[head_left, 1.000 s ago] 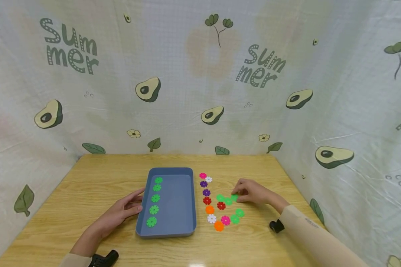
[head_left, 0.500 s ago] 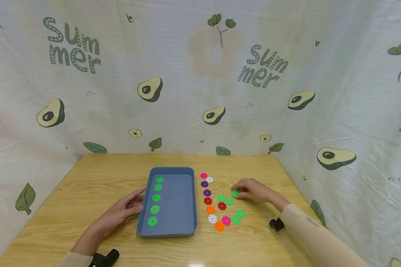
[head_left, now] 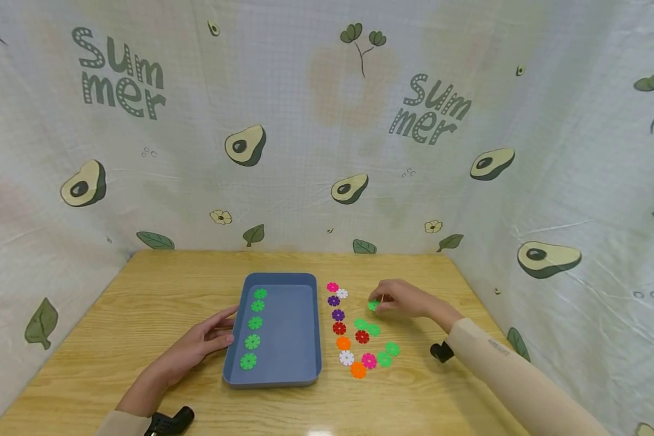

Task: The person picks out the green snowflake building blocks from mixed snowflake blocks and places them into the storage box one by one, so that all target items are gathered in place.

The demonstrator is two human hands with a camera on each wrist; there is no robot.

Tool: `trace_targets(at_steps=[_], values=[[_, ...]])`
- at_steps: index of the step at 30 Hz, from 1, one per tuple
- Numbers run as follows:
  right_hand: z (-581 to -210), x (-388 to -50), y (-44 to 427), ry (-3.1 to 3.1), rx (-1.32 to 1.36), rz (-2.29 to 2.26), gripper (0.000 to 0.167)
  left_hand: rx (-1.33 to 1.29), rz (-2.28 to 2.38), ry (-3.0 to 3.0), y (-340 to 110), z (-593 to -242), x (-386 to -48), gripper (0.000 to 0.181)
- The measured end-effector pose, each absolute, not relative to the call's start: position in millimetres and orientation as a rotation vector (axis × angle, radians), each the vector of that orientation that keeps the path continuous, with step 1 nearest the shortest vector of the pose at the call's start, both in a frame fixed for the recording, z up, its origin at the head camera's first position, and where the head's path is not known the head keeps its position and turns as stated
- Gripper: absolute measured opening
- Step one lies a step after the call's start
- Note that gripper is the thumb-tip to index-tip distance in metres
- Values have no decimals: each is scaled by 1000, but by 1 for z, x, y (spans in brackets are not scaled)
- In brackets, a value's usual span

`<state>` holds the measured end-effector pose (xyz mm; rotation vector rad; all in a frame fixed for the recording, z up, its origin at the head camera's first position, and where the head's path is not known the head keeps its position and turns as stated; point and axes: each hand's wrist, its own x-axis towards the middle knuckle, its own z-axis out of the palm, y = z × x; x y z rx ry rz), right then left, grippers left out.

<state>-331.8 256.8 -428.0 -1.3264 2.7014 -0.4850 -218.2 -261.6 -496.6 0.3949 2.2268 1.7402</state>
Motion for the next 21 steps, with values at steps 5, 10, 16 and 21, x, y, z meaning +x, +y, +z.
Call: trace_targets(at_steps=[5, 10, 16, 21], values=[[-410, -337, 232, 2689, -1352, -467, 23, 394, 1745, 2221, -262, -497, -218, 72], [-397, -341, 205, 2672, -1377, -430, 27, 396, 1750, 2208, -263, -497, -218, 72], [-391, -349, 171, 2639, -1382, -434, 28, 391, 1747, 2211, -264, -497, -217, 73], [-393, -357, 145, 2635, -1439, -417, 29, 393, 1757, 2186, -264, -497, -216, 73]])
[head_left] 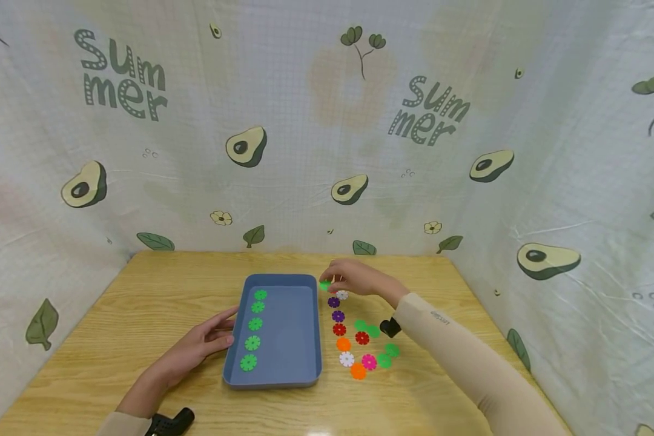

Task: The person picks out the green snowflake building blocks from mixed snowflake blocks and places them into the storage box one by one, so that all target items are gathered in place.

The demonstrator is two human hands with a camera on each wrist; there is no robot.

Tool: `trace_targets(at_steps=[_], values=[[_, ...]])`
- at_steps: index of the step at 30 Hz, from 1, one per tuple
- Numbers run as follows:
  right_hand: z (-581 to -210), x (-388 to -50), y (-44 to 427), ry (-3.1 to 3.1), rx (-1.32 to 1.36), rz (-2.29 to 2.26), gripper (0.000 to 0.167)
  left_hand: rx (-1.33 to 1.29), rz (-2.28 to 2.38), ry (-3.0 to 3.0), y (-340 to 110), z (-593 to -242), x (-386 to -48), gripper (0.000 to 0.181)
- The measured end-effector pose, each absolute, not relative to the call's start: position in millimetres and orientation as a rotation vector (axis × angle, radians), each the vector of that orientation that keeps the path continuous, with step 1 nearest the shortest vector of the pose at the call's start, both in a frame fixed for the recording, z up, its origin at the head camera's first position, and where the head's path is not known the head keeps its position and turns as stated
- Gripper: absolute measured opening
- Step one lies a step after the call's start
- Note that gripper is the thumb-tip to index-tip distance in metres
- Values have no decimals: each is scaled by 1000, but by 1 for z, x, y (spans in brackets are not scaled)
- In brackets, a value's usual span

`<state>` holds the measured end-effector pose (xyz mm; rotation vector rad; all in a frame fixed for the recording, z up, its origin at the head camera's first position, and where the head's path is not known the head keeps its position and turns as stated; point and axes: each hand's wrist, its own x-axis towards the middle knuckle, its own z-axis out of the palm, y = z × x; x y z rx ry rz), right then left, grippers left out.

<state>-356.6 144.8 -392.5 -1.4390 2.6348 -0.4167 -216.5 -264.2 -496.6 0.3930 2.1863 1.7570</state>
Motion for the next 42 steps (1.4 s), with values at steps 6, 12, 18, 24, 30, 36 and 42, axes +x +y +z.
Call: trace_targets(at_steps=[6, 12, 18, 24, 30, 36, 42], values=[[-400, -366, 117, 2627, -1498, -423, 27, 406, 1765, 2175, -265, -497, -216, 73], [-410, -373, 95, 2626, -1497, -379, 26, 397, 1764, 2180, -265, -498, -217, 73], [-419, -377, 77, 2642, -1489, -319, 26, 388, 1764, 2184, -265, -498, -217, 73], [-425, -380, 66, 2658, -1453, -295, 28, 377, 1768, 2178, -265, -496, -217, 73], [-432, -381, 61, 2671, -1448, -218, 29, 359, 1761, 2188, -262, -495, -217, 73], [-436, -380, 59, 2673, -1494, -168, 26, 355, 1760, 2199, -261, -495, -217, 73], [-438, -381, 55, 2684, -1517, -108, 25, 353, 1764, 2194, -261, -495, -217, 73]])
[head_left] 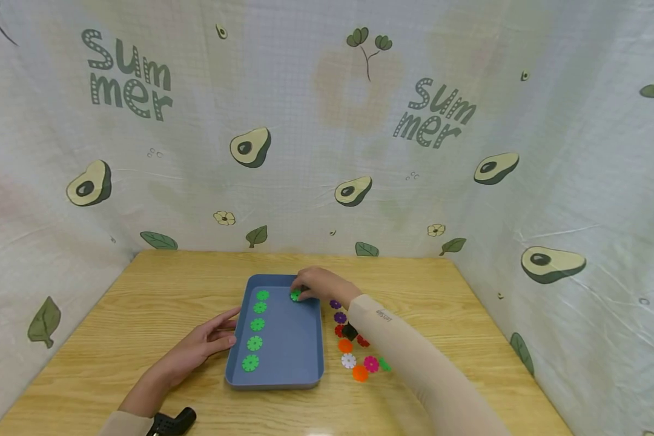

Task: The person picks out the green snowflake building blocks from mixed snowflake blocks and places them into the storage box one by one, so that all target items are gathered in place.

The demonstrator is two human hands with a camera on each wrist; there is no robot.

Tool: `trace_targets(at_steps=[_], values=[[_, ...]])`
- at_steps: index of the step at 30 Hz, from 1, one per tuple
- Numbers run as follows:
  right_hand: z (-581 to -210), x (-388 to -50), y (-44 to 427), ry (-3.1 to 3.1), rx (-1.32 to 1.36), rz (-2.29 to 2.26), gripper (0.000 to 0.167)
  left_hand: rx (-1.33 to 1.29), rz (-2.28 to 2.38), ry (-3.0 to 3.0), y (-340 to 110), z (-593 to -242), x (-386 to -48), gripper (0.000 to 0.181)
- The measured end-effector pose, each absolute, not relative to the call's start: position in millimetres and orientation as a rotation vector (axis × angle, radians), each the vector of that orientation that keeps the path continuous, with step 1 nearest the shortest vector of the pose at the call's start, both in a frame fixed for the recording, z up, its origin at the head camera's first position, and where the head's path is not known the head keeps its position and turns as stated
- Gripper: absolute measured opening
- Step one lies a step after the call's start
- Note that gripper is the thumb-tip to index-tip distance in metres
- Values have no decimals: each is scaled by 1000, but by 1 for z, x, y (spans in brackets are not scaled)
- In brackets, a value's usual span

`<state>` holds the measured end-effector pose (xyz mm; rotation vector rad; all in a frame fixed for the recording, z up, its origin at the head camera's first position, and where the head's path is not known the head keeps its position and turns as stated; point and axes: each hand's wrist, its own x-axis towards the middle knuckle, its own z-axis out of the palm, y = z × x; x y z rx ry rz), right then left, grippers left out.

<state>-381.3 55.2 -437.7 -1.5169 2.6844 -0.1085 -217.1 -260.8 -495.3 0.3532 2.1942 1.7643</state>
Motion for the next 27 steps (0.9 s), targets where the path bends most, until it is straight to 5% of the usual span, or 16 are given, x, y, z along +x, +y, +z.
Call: trace_targets(at_steps=[27], values=[[-435, -376, 61, 2716, -1504, -33, 30, 341, 1770, 2170, -260, -495, -217, 74]])
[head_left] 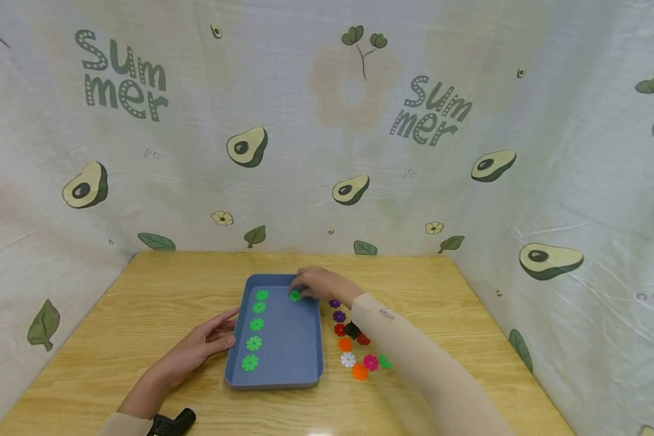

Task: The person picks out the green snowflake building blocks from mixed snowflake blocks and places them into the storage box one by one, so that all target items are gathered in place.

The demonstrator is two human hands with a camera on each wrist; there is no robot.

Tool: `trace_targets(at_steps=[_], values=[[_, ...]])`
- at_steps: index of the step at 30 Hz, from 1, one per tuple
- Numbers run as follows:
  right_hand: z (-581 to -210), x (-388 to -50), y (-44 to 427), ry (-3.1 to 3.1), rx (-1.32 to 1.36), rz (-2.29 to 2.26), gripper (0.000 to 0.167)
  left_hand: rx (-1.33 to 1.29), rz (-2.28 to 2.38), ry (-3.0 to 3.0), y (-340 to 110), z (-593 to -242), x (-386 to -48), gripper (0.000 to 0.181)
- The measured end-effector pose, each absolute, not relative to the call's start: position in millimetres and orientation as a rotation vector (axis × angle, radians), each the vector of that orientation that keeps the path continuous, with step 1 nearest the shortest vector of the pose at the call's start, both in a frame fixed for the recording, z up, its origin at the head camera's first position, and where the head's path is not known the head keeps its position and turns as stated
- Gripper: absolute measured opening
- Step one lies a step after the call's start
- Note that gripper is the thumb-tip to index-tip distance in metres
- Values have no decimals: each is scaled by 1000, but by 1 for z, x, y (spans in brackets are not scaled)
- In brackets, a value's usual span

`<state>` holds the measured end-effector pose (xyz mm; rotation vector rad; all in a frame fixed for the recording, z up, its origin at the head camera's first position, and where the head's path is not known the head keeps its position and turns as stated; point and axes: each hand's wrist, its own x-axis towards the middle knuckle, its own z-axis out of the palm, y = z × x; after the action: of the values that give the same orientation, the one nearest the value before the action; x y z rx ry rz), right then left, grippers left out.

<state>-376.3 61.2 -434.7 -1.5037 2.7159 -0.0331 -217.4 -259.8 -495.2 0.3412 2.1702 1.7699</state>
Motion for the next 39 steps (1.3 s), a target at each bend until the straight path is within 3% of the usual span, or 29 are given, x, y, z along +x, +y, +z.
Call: trace_targets(at_steps=[13, 26, 39], values=[[-411, -353, 118, 2692, -1601, -67, 29, 347, 1766, 2170, -259, -496, -218, 74], [-425, -328, 200, 2629, -1457, -226, 26, 349, 1755, 2184, -260, -497, -219, 73], [-440, -316, 217, 2577, -1367, -270, 30, 365, 1753, 2194, -260, -496, -218, 72]])
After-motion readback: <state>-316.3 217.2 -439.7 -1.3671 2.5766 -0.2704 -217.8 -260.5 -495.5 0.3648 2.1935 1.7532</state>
